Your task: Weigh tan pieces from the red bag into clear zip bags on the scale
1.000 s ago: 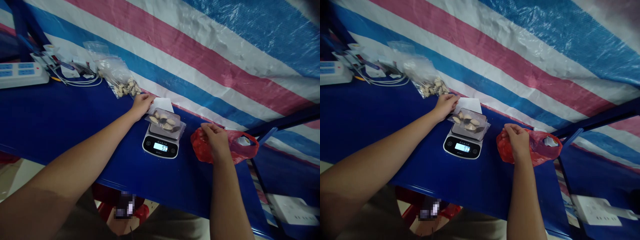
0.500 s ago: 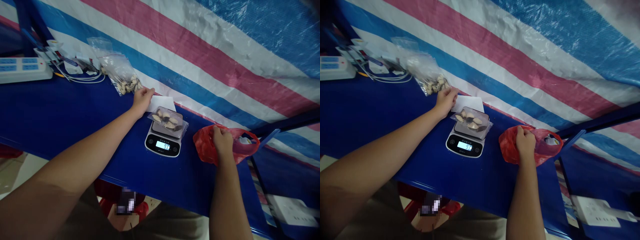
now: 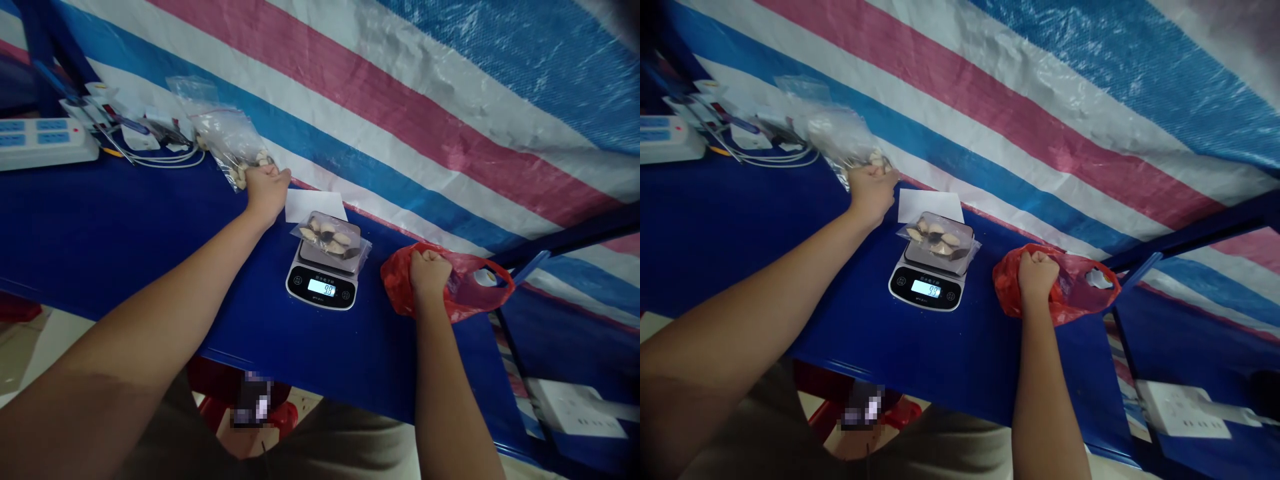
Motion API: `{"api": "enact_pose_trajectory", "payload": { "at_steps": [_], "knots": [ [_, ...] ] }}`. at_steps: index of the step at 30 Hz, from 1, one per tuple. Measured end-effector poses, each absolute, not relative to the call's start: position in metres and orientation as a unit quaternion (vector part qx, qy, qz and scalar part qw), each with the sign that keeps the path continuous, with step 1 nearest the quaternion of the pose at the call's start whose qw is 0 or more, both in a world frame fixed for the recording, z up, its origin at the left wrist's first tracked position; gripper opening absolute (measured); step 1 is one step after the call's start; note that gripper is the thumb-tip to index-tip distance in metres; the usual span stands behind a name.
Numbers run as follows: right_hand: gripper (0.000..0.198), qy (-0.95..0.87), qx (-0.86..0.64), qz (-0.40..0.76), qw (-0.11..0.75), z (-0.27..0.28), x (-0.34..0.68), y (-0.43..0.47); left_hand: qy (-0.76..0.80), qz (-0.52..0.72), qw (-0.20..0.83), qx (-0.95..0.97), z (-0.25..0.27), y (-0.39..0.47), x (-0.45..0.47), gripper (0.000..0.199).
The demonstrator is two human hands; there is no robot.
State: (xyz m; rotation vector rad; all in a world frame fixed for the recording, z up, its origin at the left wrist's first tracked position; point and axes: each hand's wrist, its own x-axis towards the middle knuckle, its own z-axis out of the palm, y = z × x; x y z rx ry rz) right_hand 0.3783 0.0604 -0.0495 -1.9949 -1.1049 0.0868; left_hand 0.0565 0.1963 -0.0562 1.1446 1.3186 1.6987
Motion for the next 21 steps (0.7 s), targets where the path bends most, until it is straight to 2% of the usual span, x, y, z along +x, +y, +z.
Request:
{"api": "enact_pose_trajectory", "payload": {
  "at_steps": [2, 5, 8, 10, 17, 19, 21],
  "knots": [
    [0.035, -0.458, -0.811, -0.013, 0.364, -0.047, 0.378, 0.057, 0.502, 0.679, 0.298, 0.445, -0.059, 0.196, 0.056, 0.055],
    [0.016, -0.493, -0.838, -0.063, 0.225, -0.046, 0.375, 0.051, 0.486, 0.699, 0.230, 0.472, -0.065, 0.196, 0.053, 0.057],
    [0.044, -0.502, -0.854, -0.047, 0.126, -0.049, 0.369, 0.050, 0.470, 0.703, 0.181, 0.503, -0.068, 0.200, 0.050, 0.054],
    [0.053, -0.506, -0.857, -0.030, 0.091, -0.051, 0.365, 0.051, 0.460, 0.705, 0.164, 0.515, -0.067, 0.201, 0.050, 0.046],
    [0.042, -0.517, -0.851, -0.017, 0.087, -0.053, 0.364, 0.058, 0.397, 0.663, 0.123, 0.623, -0.033, 0.165, 0.061, 0.014],
    [0.039, -0.512, -0.853, -0.008, 0.096, -0.053, 0.366, 0.060, 0.344, 0.602, 0.115, 0.712, -0.014, 0.138, 0.071, 0.008],
    [0.039, -0.504, -0.858, -0.005, 0.100, -0.054, 0.368, 0.062, 0.282, 0.483, 0.129, 0.819, 0.004, 0.107, 0.086, 0.011]
  ]
}}
